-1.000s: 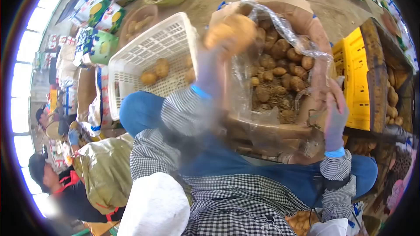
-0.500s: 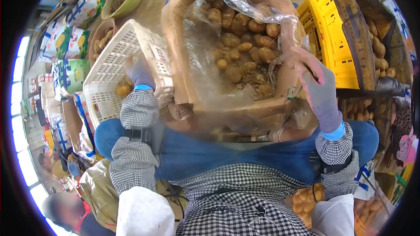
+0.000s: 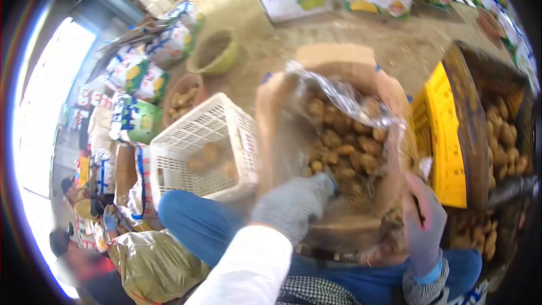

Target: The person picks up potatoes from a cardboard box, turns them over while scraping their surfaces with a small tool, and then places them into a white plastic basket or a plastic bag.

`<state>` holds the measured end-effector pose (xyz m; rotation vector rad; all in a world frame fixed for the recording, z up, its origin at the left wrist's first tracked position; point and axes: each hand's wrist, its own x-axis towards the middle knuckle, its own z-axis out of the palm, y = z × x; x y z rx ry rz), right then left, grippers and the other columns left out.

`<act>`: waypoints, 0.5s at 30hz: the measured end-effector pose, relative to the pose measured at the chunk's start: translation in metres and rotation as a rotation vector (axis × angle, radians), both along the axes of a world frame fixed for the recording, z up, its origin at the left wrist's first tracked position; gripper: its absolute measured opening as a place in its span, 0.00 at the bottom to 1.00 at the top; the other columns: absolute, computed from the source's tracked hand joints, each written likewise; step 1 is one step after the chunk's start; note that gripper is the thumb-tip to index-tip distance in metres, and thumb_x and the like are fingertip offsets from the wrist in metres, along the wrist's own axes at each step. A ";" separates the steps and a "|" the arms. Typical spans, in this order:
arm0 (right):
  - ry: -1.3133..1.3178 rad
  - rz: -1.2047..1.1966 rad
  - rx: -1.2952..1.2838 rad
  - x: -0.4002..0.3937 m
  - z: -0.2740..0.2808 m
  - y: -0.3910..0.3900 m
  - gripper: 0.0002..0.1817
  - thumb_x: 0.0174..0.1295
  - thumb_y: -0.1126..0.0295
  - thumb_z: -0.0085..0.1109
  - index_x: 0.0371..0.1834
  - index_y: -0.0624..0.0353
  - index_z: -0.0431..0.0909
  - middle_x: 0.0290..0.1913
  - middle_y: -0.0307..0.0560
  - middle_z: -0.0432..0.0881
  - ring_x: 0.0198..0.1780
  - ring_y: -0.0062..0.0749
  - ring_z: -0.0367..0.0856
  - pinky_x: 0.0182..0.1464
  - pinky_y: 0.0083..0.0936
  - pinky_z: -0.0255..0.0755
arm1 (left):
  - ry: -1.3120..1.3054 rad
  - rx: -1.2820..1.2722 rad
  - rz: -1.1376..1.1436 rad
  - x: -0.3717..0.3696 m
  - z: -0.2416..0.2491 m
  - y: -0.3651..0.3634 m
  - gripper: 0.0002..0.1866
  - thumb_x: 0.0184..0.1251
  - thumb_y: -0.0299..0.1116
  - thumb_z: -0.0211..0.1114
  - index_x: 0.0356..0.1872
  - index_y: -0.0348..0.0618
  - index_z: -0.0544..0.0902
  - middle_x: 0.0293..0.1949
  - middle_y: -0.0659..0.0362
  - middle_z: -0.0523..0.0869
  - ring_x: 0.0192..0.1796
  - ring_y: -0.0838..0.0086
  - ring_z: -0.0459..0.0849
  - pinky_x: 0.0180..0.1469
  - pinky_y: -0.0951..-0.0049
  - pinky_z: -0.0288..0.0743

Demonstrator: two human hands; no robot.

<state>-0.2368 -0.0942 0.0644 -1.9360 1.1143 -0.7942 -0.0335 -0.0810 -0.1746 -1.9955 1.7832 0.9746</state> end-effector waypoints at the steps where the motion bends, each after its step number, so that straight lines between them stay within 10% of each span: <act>1: -0.003 -0.010 -0.028 -0.005 -0.004 -0.002 0.19 0.59 0.80 0.57 0.55 0.62 0.79 0.51 0.55 0.84 0.53 0.44 0.83 0.57 0.30 0.73 | 0.018 0.013 0.003 -0.001 -0.001 -0.002 0.22 0.64 0.37 0.64 0.59 0.48 0.75 0.46 0.51 0.82 0.45 0.62 0.83 0.47 0.63 0.79; 8: -0.100 -0.029 0.041 0.002 -0.012 -0.008 0.19 0.65 0.82 0.51 0.61 0.66 0.75 0.57 0.48 0.81 0.53 0.27 0.80 0.56 0.22 0.71 | 0.605 0.070 0.263 0.057 0.059 0.004 0.26 0.65 0.36 0.63 0.64 0.47 0.72 0.50 0.53 0.81 0.48 0.66 0.82 0.48 0.64 0.79; 15: -0.353 0.025 0.525 0.027 -0.032 0.007 0.27 0.73 0.76 0.42 0.76 0.55 0.57 0.39 0.42 0.81 0.21 0.12 0.67 0.25 0.11 0.65 | 1.639 0.177 0.742 0.072 0.155 0.029 0.29 0.66 0.35 0.63 0.68 0.47 0.68 0.54 0.55 0.79 0.51 0.70 0.80 0.50 0.65 0.79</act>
